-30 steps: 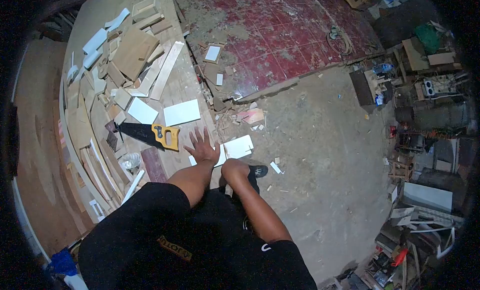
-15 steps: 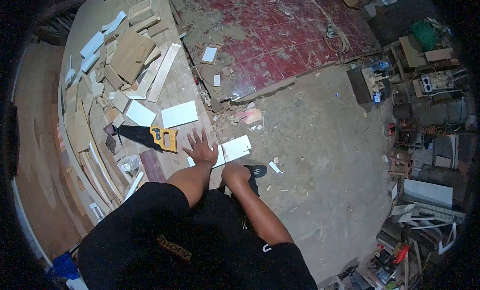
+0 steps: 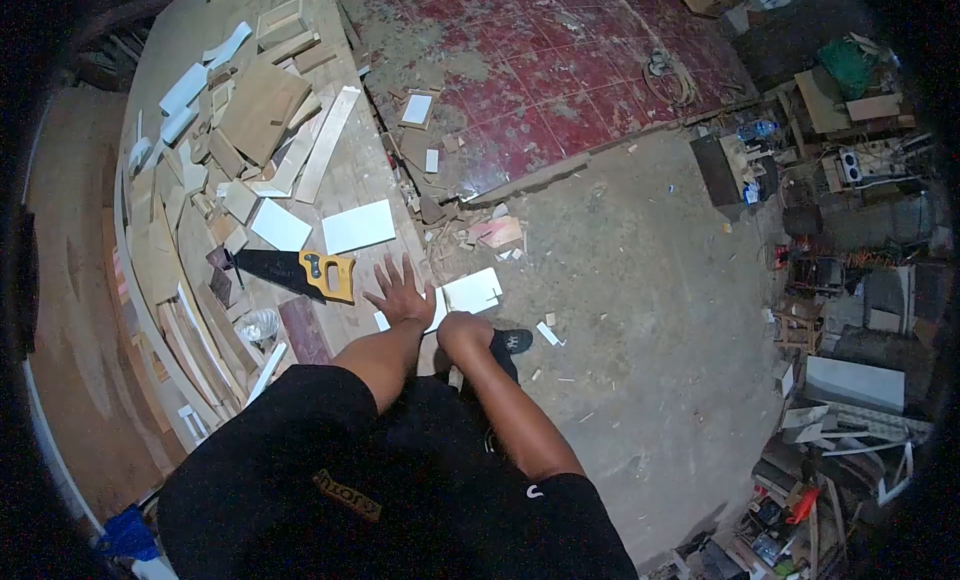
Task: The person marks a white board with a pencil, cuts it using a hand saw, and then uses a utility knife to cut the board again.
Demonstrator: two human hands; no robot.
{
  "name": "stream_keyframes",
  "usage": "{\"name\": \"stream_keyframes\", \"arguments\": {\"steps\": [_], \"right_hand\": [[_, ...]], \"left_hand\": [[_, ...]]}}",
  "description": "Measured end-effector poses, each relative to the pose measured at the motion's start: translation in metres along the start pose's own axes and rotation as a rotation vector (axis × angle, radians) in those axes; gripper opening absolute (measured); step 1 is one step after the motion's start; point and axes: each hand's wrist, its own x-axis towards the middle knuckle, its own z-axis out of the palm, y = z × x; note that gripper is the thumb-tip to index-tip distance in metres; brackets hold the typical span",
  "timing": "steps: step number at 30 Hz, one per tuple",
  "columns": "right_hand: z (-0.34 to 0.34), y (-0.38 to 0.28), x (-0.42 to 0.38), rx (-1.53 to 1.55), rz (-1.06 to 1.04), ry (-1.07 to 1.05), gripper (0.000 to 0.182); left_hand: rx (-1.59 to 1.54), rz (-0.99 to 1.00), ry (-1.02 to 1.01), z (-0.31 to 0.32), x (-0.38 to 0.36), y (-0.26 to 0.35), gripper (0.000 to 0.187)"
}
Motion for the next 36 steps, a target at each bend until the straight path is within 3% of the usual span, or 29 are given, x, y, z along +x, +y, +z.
{"name": "stream_keyframes", "arguments": {"steps": [4,6,9,13,15,18,23,25,30,32,36], "right_hand": [[0.007,-0.007,0.016,-0.007,-0.037,-0.011,0.030],[0.014,-0.016,0.039,0.130,0.098,0.106,0.030],[0.037,-0.006,0.052,0.160,0.034,0.222,0.030],[0.018,0.005,-0.007,0.138,0.071,0.146,0.034],[0.000,0.004,-0.035,-0.035,-0.033,-0.043,0.032],[0.024,-0.001,0.006,0.089,0.053,0.107,0.033],[0.029,-0.015,0.046,0.202,0.102,0.179,0.033],[0.027,-0.003,0.040,0.176,0.011,0.155,0.037],[0.026,0.009,0.011,0.143,0.044,0.123,0.037],[0.013,0.012,-0.012,-0.007,-0.052,-0.036,0.037],[0.022,0.027,-0.035,0.099,0.003,0.056,0.037]], "left_hand": [[0.002,-0.004,-0.023,-0.003,0.001,-0.001,0.084],[-0.001,-0.009,-0.028,-0.003,0.001,0.000,0.084],[-0.003,-0.012,-0.027,-0.004,0.002,-0.002,0.085],[-0.016,0.002,-0.031,-0.005,0.003,-0.002,0.085],[-0.022,0.004,-0.043,-0.003,0.000,-0.003,0.085],[-0.038,0.013,-0.010,-0.001,0.003,-0.003,0.085],[-0.030,0.005,-0.018,-0.001,0.003,-0.003,0.085],[-0.022,0.008,-0.022,-0.002,0.001,-0.002,0.085],[-0.017,0.003,-0.013,-0.002,0.002,-0.002,0.084],[-0.001,-0.002,-0.044,-0.004,0.002,-0.002,0.083],[-0.001,-0.001,-0.044,-0.004,0.002,-0.003,0.083]]}}
